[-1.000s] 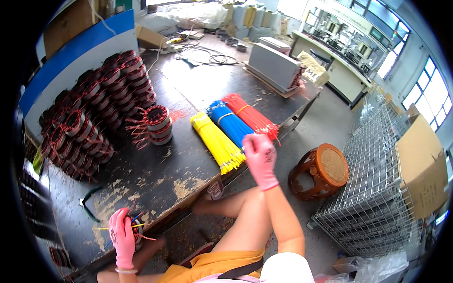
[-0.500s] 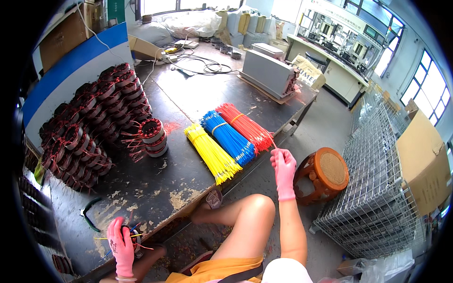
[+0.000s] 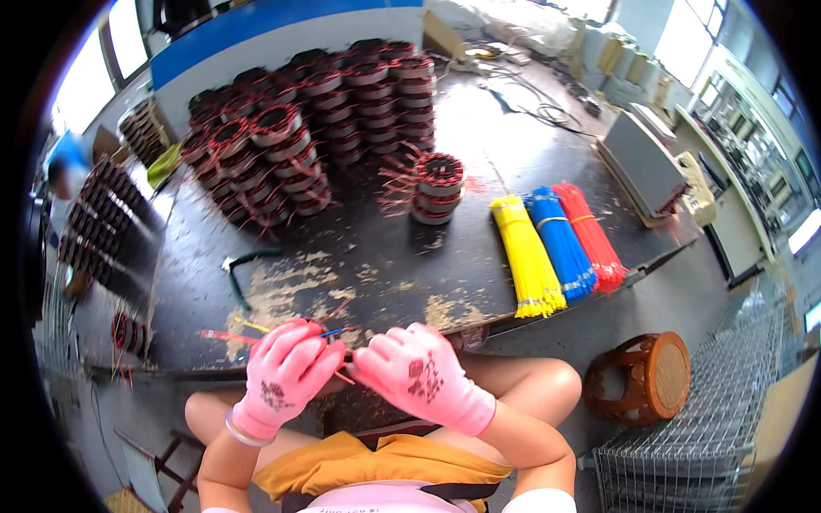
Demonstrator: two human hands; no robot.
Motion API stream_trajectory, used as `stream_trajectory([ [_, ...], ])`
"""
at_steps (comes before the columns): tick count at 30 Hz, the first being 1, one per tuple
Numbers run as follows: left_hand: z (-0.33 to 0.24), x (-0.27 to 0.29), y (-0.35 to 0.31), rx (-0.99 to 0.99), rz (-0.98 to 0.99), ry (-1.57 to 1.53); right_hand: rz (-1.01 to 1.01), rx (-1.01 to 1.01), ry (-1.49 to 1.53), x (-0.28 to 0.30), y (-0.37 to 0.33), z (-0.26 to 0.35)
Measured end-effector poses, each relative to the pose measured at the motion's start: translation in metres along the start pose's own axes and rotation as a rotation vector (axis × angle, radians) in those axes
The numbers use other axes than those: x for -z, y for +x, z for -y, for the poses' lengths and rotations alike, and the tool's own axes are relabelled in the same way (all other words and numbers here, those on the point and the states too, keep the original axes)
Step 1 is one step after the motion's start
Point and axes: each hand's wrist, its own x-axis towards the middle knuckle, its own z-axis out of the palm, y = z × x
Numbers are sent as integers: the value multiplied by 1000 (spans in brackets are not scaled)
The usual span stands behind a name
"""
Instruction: The person sits cross-legged at a workbench and assembles electrical components by inserting colored plastic rods into circular metal cores. They use pliers to trim the ends of the rods and stack the finished units on the table.
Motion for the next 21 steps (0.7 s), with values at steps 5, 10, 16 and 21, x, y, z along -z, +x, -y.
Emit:
stream_trajectory([
  [5,12,-8,-31,485,37,-100,82,-354,310,-36,8,-32],
  [10,10,-50,-39,695,-7,-309,269,-529,578,-101,18,-43],
  [16,14,-73,-47,807,-20,-381,297,-743,952,-118,44,-30],
  [21,16,-70,-52,817,-6,-447,20,-417,565,-117,29,-23],
])
